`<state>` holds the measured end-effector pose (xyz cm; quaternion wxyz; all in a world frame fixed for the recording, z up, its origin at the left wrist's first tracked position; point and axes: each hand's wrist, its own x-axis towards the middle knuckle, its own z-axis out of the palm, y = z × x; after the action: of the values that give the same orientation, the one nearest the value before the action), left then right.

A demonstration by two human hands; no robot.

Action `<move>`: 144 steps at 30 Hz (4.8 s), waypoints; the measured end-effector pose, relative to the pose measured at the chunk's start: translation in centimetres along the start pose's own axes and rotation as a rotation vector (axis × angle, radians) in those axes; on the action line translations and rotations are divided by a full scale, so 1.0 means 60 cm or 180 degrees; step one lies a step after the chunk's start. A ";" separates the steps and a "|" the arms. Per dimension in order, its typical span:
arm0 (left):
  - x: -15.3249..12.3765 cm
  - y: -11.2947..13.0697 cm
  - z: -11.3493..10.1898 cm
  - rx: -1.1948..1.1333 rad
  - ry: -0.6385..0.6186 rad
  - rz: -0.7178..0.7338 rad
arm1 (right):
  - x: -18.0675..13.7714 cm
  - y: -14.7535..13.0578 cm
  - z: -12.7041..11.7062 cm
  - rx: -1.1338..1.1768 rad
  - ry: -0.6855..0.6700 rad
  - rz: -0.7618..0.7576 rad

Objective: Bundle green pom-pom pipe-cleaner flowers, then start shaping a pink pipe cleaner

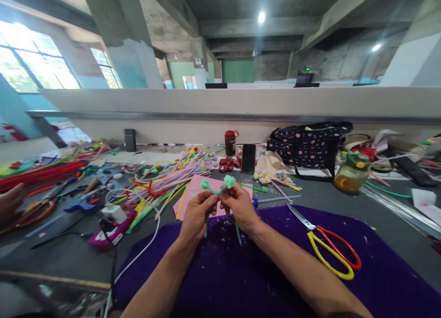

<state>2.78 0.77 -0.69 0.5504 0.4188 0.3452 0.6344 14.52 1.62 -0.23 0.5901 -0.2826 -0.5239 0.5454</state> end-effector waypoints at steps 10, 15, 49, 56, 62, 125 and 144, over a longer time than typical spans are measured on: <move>0.000 -0.002 0.001 -0.0055 0.0039 0.0038 | 0.000 -0.001 -0.004 -0.0056 -0.0029 0.0123; 0.000 -0.004 -0.001 -0.0070 0.0082 0.0000 | 0.000 0.002 -0.005 -0.0044 0.0019 0.0070; 0.003 0.007 -0.008 -0.0314 0.0132 -0.0324 | -0.009 0.011 0.004 -0.0370 -0.0210 0.0279; 0.003 0.007 -0.009 -0.0164 0.0151 -0.0277 | -0.010 0.013 0.005 -0.0327 -0.0190 0.0300; 0.007 0.009 -0.014 0.0013 0.0209 -0.0148 | -0.009 0.013 0.003 -0.0422 -0.0258 0.0356; -0.011 0.018 -0.019 0.1360 -0.1735 -0.0171 | 0.027 -0.110 -0.090 -0.2377 -0.2187 0.0088; 0.013 -0.024 -0.003 -0.0426 0.0596 -0.0008 | -0.006 0.006 -0.004 -0.2171 -0.0280 -0.0951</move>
<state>3.18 1.78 -1.92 0.5433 0.3197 0.3525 0.6916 14.65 1.45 -0.73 0.5121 -0.3596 -0.7357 0.2591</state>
